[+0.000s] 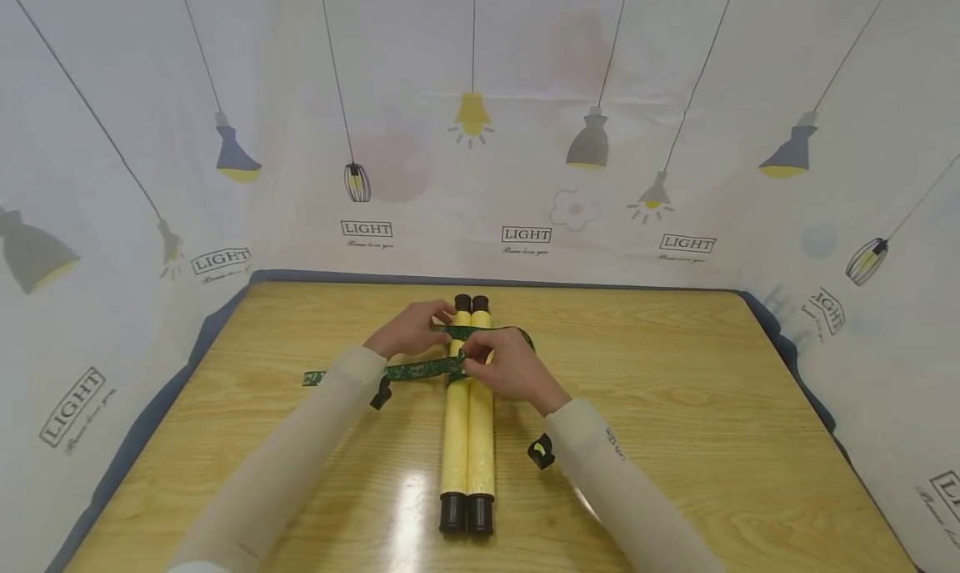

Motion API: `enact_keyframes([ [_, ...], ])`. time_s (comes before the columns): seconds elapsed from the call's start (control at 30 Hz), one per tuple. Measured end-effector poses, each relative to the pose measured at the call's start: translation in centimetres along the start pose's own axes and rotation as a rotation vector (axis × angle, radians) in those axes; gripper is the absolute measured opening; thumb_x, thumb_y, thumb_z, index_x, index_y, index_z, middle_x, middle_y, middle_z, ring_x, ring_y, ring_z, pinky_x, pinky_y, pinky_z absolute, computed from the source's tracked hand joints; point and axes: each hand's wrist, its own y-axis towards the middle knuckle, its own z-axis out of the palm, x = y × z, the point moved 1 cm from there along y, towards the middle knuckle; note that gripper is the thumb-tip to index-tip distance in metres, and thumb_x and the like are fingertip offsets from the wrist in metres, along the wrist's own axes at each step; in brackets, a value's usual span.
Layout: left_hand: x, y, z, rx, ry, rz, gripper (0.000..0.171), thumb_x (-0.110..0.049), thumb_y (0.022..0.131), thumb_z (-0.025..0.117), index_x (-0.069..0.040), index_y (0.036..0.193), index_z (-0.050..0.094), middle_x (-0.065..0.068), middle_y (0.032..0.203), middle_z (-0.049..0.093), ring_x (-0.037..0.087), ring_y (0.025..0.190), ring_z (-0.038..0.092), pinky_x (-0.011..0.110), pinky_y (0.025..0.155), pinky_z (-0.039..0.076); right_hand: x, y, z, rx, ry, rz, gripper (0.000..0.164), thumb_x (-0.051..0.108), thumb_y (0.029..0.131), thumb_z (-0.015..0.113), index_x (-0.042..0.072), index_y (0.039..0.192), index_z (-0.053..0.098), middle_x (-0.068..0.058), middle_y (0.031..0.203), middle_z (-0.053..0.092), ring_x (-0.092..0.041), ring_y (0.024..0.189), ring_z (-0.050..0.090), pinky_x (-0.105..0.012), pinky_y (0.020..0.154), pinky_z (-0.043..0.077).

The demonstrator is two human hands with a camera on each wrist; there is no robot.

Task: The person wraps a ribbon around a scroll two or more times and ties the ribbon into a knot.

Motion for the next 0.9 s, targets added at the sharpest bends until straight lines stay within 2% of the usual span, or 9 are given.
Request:
enact_keyframes([
  [0.17, 0.0, -0.1, 0.1, -0.03, 0.001, -0.021, 0.035, -0.011, 0.092, 0.069, -0.002, 0.124, 0.061, 0.011, 0.111, 0.066, 0.023, 0.1, 0.062, 0.035, 0.085, 0.051, 0.1, 0.0, -0.1, 0.011, -0.012, 0.01, 0.006, 0.014, 0.091, 0.067, 0.012, 0.091, 0.073, 0.006, 0.081, 0.066, -0.011, 0.074, 0.061, -0.028, 0.062, 0.052],
  [0.3, 0.1, -0.1, 0.0, -0.057, 0.003, -0.018, 0.015, -0.009, 0.091, 0.069, -0.004, 0.104, 0.071, 0.005, 0.095, 0.068, 0.017, 0.086, 0.062, 0.029, 0.075, 0.052, 0.0, 0.0, -0.1, 0.007, -0.01, 0.013, 0.006, 0.014, 0.091, 0.067, 0.013, 0.091, 0.073, 0.007, 0.081, 0.066, -0.011, 0.074, 0.061, -0.028, 0.062, 0.052],
  [0.4, 0.2, -0.3, -0.3, -0.051, -0.015, -0.025, 0.008, -0.009, 0.09, 0.068, -0.007, 0.094, 0.074, 0.002, 0.089, 0.069, 0.015, 0.08, 0.061, 0.027, 0.07, 0.052, -0.1, 0.0, -0.1, 0.005, -0.011, 0.016, 0.006, 0.014, 0.091, 0.067, 0.014, 0.09, 0.073, 0.007, 0.08, 0.065, -0.01, 0.074, 0.06, -0.028, 0.062, 0.051],
  [0.63, 0.4, -1.3, -2.1, -0.019, -0.049, -0.026, 0.013, -0.022, 0.095, 0.066, -0.013, 0.092, 0.075, -0.003, 0.085, 0.07, 0.015, 0.074, 0.061, 0.029, 0.066, 0.051, -0.3, 0.0, -0.1, 0.004, -0.012, 0.019, 0.007, 0.016, 0.092, 0.066, 0.015, 0.091, 0.073, 0.009, 0.079, 0.065, -0.009, 0.073, 0.06, -0.027, 0.061, 0.051],
  [0.77, 0.5, -2.1, -3.4, 0.0, -0.068, -0.02, 0.017, -0.025, 0.096, 0.064, -0.013, 0.094, 0.075, -0.002, 0.083, 0.069, 0.015, 0.072, 0.06, 0.03, 0.066, 0.049, -0.5, 0.0, -0.2, 0.005, -0.009, 0.017, 0.006, 0.014, 0.092, 0.066, 0.014, 0.091, 0.072, 0.007, 0.079, 0.066, -0.009, 0.073, 0.06, -0.027, 0.06, 0.052],
  [0.9, 0.6, -3.2, -4.5, 0.025, -0.106, -0.023, 0.021, -0.025, 0.098, 0.06, -0.011, 0.097, 0.076, 0.002, 0.075, 0.067, 0.018, 0.062, 0.056, 0.029, 0.058, 0.047, -0.5, 0.0, -0.2, 0.001, -0.014, 0.015, 0.006, 0.013, 0.092, 0.066, 0.012, 0.092, 0.073, 0.006, 0.079, 0.066, -0.009, 0.072, 0.06, -0.026, 0.06, 0.051],
])
